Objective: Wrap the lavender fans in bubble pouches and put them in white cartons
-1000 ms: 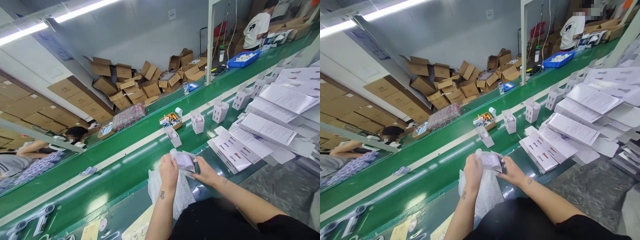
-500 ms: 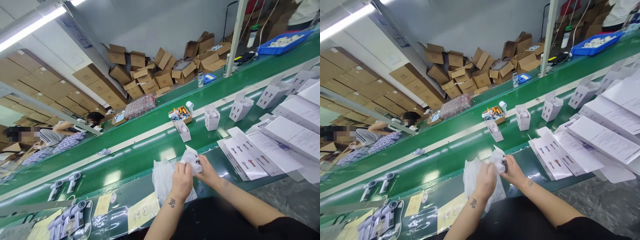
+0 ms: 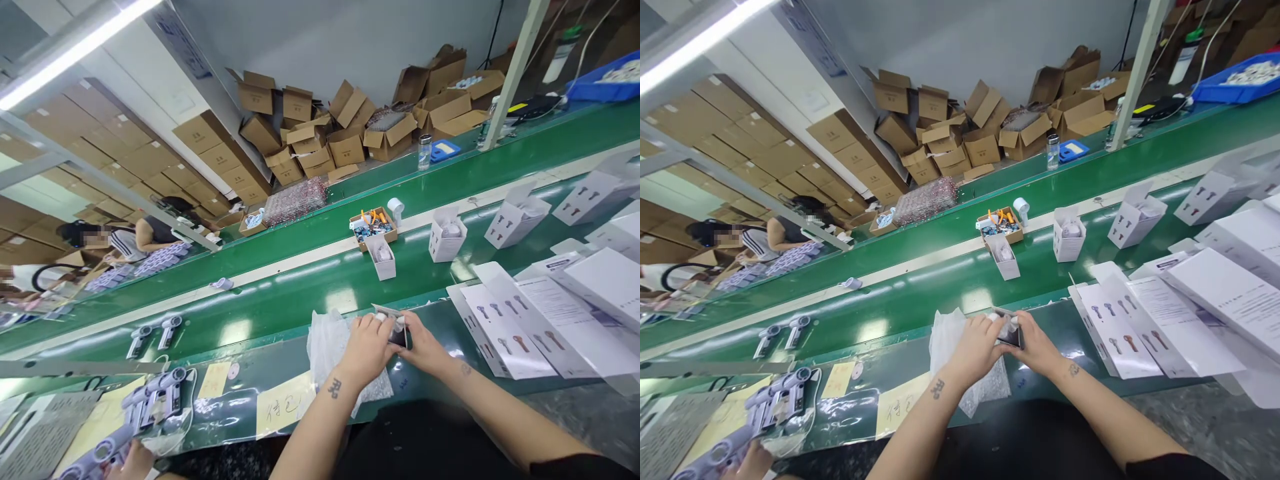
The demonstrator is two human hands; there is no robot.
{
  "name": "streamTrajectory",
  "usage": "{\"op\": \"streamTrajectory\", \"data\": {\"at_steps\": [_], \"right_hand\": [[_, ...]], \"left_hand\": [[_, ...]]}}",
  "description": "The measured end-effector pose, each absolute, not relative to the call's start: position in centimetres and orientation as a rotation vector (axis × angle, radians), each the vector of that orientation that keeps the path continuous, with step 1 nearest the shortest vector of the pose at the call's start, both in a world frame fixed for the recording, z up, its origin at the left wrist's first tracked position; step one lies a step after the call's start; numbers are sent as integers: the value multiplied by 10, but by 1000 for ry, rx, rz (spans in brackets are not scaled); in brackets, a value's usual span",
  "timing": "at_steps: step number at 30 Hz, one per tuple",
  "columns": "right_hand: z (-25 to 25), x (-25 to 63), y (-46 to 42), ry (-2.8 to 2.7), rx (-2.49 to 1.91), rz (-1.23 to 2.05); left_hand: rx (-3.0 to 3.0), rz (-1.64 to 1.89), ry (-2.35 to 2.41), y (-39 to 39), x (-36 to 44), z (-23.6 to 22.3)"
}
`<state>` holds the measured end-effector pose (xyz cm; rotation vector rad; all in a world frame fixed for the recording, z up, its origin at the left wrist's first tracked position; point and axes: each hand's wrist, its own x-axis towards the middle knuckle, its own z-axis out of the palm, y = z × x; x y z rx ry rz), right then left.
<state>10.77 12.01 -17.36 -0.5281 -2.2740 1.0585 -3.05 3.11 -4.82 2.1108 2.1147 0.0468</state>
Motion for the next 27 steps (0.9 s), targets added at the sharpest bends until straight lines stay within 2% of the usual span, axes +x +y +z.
{"op": "streamTrajectory", "data": {"at_steps": [5,9,13,16,20,27], "right_hand": [[-164,106,123,-2264,-610,1219],[-137,84,138,-2245,-721,1244],[-114,24,172,-2246,-670,1206],[-113,-39,196,-2288,-636,1229],[-130,-108,212,-2363,-560,1278],[-143,-147,214,-2416,-477,1281]], "left_hand": [[2180,48,2072,16,-19,-71],[2042,453,2317,-4,-32,-65],[1544,831,2467,-46,-48,-83],[1171,884,2382,-76,-47,-111],[961,876,2298,-103,-37,-136],[810,933,2279,-137,-52,-148]]}}
